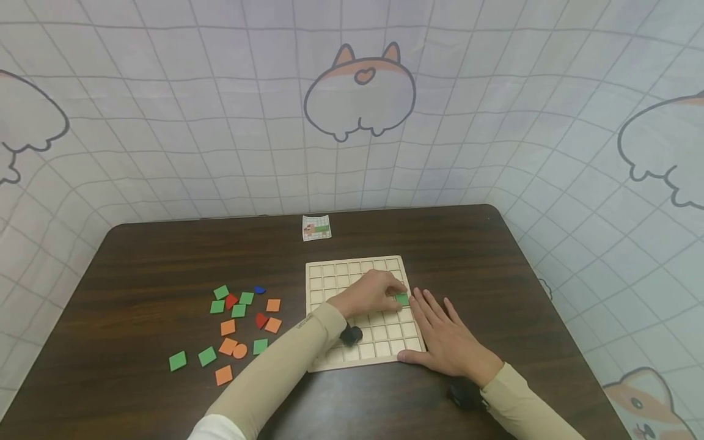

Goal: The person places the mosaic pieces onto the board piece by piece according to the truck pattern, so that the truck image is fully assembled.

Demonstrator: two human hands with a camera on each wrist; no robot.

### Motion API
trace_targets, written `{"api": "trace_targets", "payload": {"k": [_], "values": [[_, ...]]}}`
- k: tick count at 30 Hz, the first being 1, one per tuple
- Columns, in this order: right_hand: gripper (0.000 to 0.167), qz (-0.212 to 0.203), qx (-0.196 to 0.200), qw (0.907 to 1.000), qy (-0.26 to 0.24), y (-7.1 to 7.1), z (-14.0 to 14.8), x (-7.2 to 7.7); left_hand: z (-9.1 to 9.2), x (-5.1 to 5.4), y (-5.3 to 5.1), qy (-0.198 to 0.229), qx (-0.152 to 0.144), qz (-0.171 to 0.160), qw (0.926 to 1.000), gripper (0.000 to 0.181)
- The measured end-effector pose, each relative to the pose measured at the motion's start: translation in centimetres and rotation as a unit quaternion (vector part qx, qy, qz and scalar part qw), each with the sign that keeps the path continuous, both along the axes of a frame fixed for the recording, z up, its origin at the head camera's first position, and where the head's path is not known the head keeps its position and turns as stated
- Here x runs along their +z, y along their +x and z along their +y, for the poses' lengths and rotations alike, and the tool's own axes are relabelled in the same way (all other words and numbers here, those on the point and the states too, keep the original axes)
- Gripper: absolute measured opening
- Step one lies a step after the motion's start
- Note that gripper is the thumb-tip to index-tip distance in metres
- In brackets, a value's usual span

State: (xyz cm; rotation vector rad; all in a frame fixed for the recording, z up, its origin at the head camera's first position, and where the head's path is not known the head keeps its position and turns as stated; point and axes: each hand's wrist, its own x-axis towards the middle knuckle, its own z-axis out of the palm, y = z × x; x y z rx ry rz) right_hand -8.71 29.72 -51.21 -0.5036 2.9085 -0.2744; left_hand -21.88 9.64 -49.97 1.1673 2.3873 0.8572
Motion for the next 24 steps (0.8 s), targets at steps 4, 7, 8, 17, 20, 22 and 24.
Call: {"api": "trace_targets", "payload": {"k": [4,7,8,17,20,22,24], "values": [[0.114,0.004,0.001,1.0000,0.004,-0.1,-0.2,0.1,-0.3,0.2,0.0,0.006,-0.001,0.007,1.0000,0.037],[0.113,0.011,0.004,0.9999,0.005,-0.1,-0.2,0.1,-0.6,0.2,0.0,0.008,0.003,0.011,0.9999,0.035],[0.113,0.011,0.005,0.9999,0.006,-0.1,-0.3,0.1,-0.7,0.3,0.0,0.008,0.004,0.012,0.9999,0.035],[0.112,0.015,0.011,0.9998,0.010,-0.1,-0.3,0.1,-1.5,0.6,0.4,0.020,-0.002,0.018,0.9996,0.033],[0.112,0.025,0.013,0.9996,0.005,-0.1,-0.3,0.0,-1.9,1.0,0.5,0.027,0.001,0.015,0.9995,0.034],[0.111,0.031,0.014,0.9994,0.003,-0.1,-0.2,-0.1,-2.2,1.2,0.5,0.027,0.005,0.013,0.9995,0.035],[0.111,0.032,0.013,0.9994,0.001,-0.2,-0.3,0.0,-2.6,1.3,0.5,0.024,0.011,0.013,0.9996,0.036]]}}
